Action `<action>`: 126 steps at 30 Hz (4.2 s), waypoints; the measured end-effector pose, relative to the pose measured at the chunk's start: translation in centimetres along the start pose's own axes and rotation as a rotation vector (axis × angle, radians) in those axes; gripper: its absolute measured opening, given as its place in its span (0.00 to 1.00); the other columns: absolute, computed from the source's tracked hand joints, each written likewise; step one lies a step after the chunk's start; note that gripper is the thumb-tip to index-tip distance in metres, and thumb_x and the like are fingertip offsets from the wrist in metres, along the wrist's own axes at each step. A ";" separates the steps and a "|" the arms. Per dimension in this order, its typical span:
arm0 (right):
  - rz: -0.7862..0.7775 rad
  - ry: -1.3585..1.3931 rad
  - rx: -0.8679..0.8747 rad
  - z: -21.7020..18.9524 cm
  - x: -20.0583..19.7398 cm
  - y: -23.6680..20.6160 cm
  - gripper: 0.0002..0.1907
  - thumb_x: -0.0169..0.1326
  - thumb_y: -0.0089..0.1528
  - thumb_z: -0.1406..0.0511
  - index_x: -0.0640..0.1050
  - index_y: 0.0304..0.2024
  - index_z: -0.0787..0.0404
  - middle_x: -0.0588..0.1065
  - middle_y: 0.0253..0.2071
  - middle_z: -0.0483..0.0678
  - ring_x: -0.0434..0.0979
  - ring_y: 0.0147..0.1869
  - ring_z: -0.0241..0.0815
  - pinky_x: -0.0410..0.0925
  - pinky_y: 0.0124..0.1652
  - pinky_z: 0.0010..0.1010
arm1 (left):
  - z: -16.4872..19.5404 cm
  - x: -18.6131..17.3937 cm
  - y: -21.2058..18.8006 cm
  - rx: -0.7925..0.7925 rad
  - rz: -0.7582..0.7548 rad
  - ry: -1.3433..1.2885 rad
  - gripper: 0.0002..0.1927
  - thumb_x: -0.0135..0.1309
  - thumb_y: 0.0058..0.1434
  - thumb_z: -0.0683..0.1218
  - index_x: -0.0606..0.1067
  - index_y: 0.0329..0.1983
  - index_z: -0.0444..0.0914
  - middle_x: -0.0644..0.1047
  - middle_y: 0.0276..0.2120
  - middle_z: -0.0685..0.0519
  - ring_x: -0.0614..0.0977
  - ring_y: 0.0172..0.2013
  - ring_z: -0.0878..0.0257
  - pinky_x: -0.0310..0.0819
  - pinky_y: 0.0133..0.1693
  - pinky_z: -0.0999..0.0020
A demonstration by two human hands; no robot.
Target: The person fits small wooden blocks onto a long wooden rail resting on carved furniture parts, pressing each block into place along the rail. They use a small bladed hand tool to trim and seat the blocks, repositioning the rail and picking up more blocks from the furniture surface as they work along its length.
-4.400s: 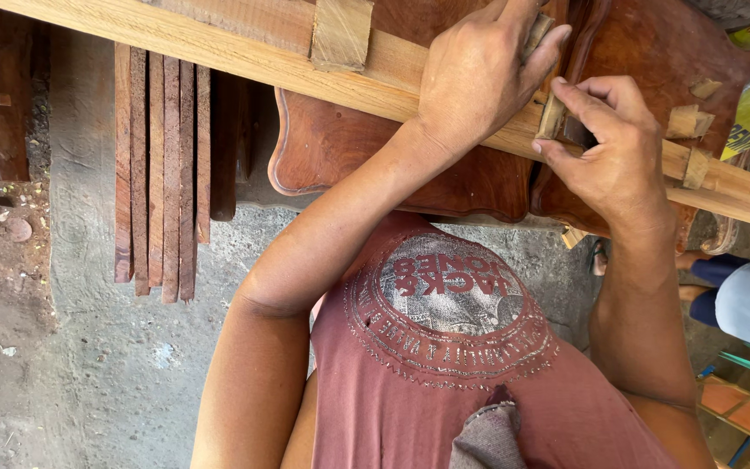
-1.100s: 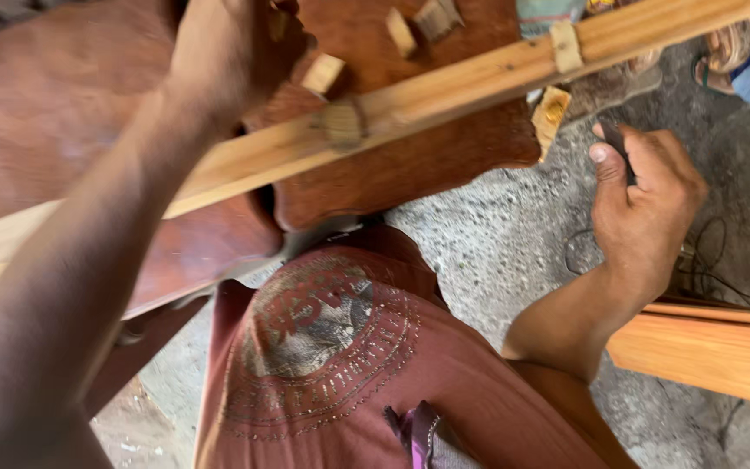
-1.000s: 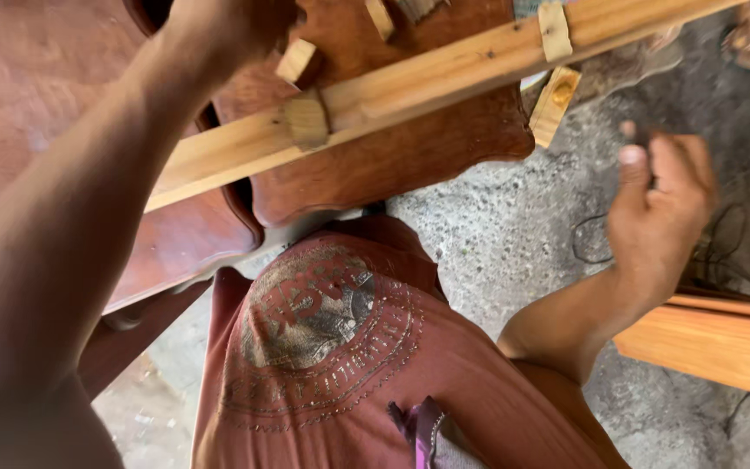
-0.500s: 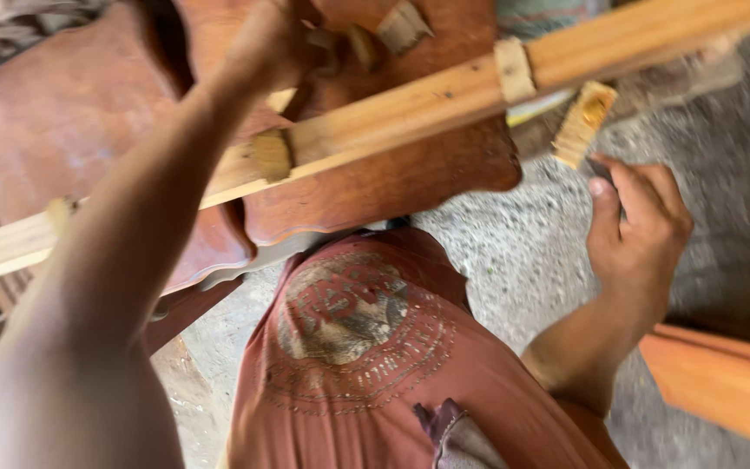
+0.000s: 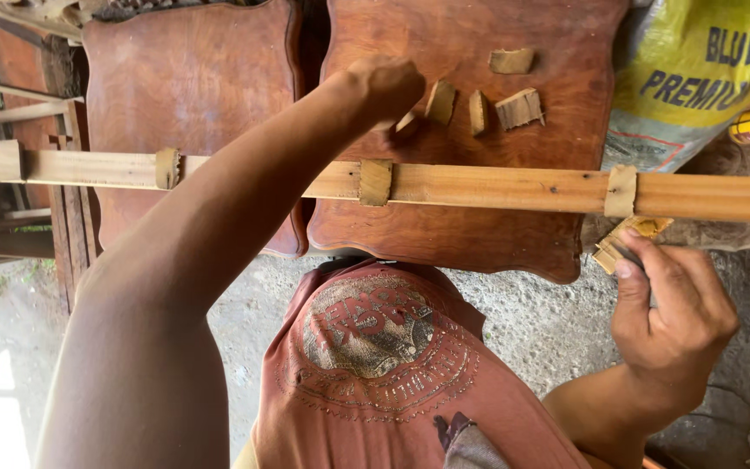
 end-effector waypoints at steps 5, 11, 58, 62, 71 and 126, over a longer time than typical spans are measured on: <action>-0.027 0.050 -0.067 -1.8 0.5 0.8 0.10 0.64 0.71 0.73 0.82 0.55 0.65 0.78 0.43 0.53 0.81 0.43 0.47 0.73 0.42 0.33 | -0.8 -1.7 0.5 0.032 0.160 -0.435 0.12 0.53 0.72 0.53 0.76 0.50 0.43 0.82 0.35 0.45 0.84 0.33 0.50 0.78 0.34 0.53; -0.163 0.185 -0.081 1.8 2.7 -2.4 0.14 0.53 0.73 0.75 0.79 0.61 0.66 0.77 0.51 0.54 0.78 0.50 0.43 0.71 0.52 0.29 | -3.2 -5.7 -8.4 0.094 0.618 -0.518 0.21 0.66 0.60 0.58 0.76 0.45 0.40 0.81 0.30 0.45 0.82 0.33 0.44 0.75 0.35 0.52; -0.334 -0.144 -0.456 -51.6 29.5 13.7 0.31 0.77 0.55 0.71 0.77 0.57 0.69 0.75 0.52 0.57 0.77 0.42 0.43 0.72 0.41 0.32 | -32.3 23.3 -43.8 -0.216 1.162 -0.362 0.41 0.71 0.49 0.62 0.70 0.58 0.36 0.73 0.45 0.46 0.73 0.54 0.49 0.54 0.64 0.41; -0.316 -0.165 -0.294 -49.2 25.4 11.1 0.34 0.77 0.53 0.70 0.77 0.59 0.68 0.75 0.54 0.57 0.75 0.40 0.43 0.71 0.37 0.31 | -32.0 22.3 -44.2 -0.203 1.106 -0.389 0.44 0.70 0.50 0.61 0.69 0.64 0.37 0.73 0.47 0.43 0.71 0.55 0.45 0.50 0.64 0.36; -0.015 -0.215 -0.010 -33.3 8.4 3.6 0.33 0.77 0.59 0.71 0.75 0.63 0.65 0.71 0.60 0.50 0.74 0.51 0.38 0.71 0.45 0.26 | -22.3 12.1 -45.4 0.172 1.237 -0.731 0.30 0.68 0.64 0.49 0.70 0.64 0.35 0.72 0.60 0.41 0.73 0.61 0.42 0.67 0.63 0.47; -0.303 -0.059 -0.500 -37.7 18.3 9.7 0.37 0.78 0.56 0.71 0.72 0.61 0.74 0.73 0.50 0.60 0.70 0.39 0.47 0.66 0.37 0.34 | -30.5 17.0 -40.7 0.077 0.823 -0.765 0.29 0.68 0.57 0.42 0.74 0.62 0.36 0.77 0.51 0.44 0.78 0.56 0.48 0.77 0.57 0.55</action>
Point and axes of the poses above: each hand's wrist, its own y-axis towards the middle knuckle, its own x-axis out of the palm, z = x × y, the point moved 4 cm from there along y, towards the middle knuckle
